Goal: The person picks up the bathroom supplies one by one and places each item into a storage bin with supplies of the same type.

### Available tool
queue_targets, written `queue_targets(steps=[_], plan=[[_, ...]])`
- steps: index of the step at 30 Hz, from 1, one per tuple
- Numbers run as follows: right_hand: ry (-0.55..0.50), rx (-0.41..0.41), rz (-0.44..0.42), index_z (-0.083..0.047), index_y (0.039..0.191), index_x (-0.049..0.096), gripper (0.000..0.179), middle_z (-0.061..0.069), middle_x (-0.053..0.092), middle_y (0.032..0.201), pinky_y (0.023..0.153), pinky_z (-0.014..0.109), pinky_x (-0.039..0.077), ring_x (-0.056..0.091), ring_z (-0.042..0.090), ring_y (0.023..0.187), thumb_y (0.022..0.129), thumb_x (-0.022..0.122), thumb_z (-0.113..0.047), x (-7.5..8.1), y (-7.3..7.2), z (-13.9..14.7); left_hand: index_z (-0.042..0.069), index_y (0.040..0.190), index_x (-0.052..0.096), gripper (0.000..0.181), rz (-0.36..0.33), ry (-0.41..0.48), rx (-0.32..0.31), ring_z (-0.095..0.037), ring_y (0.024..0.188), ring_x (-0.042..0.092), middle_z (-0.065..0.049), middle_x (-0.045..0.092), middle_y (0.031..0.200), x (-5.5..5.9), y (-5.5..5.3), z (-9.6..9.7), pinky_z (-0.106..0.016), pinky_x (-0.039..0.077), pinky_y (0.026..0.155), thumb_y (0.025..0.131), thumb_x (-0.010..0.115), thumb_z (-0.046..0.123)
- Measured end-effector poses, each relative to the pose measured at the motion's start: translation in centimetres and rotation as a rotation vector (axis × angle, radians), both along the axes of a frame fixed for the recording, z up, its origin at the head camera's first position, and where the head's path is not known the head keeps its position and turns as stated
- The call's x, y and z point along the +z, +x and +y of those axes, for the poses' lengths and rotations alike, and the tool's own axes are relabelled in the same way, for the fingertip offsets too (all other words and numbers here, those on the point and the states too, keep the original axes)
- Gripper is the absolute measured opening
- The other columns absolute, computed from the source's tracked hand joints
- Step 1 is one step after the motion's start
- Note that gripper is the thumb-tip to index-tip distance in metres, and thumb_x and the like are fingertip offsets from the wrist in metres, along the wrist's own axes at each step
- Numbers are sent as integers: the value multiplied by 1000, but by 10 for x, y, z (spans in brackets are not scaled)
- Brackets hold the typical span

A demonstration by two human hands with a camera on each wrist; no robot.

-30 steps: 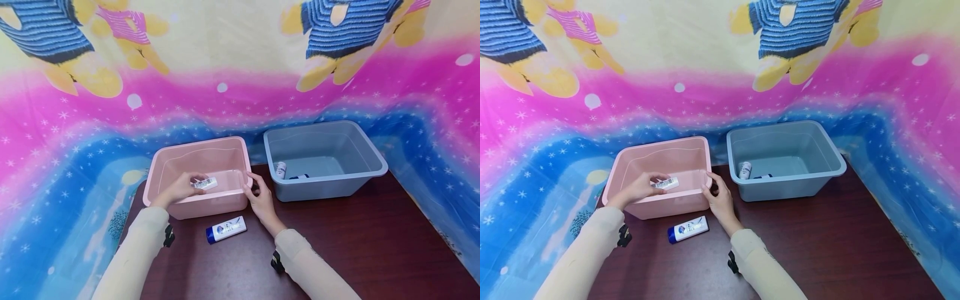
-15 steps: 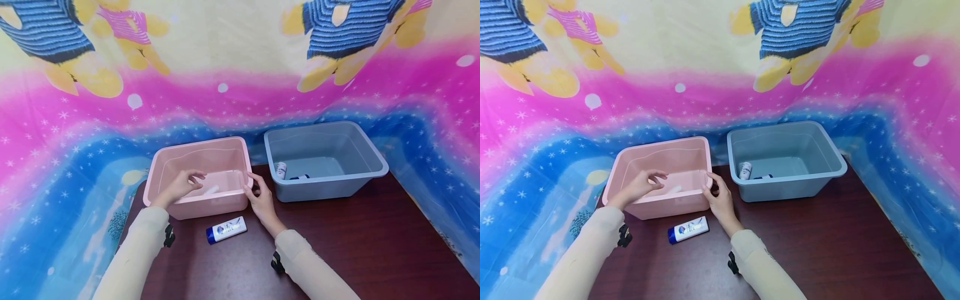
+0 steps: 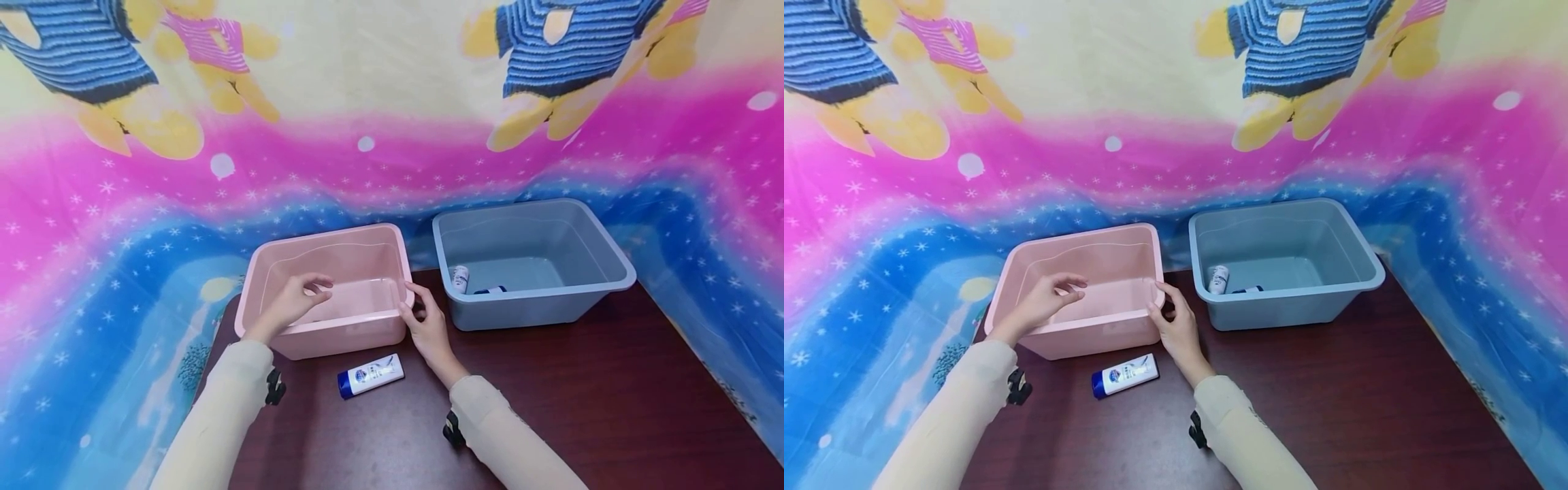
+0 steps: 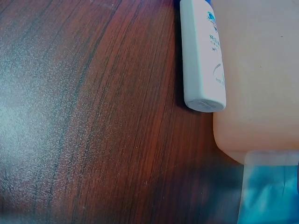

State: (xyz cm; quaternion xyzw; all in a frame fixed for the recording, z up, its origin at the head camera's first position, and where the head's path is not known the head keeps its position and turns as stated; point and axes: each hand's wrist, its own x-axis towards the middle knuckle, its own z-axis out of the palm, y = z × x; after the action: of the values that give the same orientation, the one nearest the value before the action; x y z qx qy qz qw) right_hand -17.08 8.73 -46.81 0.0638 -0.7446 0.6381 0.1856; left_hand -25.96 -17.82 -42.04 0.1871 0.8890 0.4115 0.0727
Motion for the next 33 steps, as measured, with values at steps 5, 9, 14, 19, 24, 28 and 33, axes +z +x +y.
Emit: queue_targets(steps=[5,9,14,19,24,28,33], plan=[[-5,-4,-4,3,133,55,41,26,58,130,80,53,48,57,37,103,94,65,-2,1,1,0,4,122,67,28,-1,6,28,-27,99,62,-14,68,117,1,3,-1,-45,52,86,95,67,12],[-9,-8,-16,2,133,56,41,25,58,130,81,51,48,56,33,104,94,65,-3,2,2,-1,5,122,67,28,18,18,40,-27,100,62,-16,67,119,0,5,-3,-46,51,86,96,67,14],[-13,-3,-13,2,133,56,41,27,57,130,81,53,47,56,36,106,94,65,-5,3,2,-1,5,124,65,30,67,33,49,-28,104,60,-14,66,120,5,13,-3,-45,46,88,96,66,14],[-17,-3,-13,2,133,56,41,23,58,131,80,48,47,56,39,107,94,65,-5,2,1,-1,7,125,65,30,100,34,46,-27,105,59,-13,65,121,13,20,0,-46,45,90,96,66,15],[-21,6,-10,2,134,55,41,24,57,132,82,52,47,55,38,109,95,65,-4,1,1,-1,8,124,66,29,142,38,30,-25,104,59,-10,66,119,17,28,1,-45,45,89,96,67,17],[-21,8,-9,2,134,55,41,25,57,132,83,54,46,55,40,110,94,64,-1,0,0,0,8,122,67,29,166,41,11,-25,103,59,-8,67,118,22,32,3,-45,46,88,95,68,18],[-27,11,-9,1,134,55,41,25,57,132,85,60,44,54,41,111,95,63,-1,0,0,0,9,122,68,29,191,40,-2,-26,104,59,-7,67,117,30,36,6,-51,46,90,95,69,19]])
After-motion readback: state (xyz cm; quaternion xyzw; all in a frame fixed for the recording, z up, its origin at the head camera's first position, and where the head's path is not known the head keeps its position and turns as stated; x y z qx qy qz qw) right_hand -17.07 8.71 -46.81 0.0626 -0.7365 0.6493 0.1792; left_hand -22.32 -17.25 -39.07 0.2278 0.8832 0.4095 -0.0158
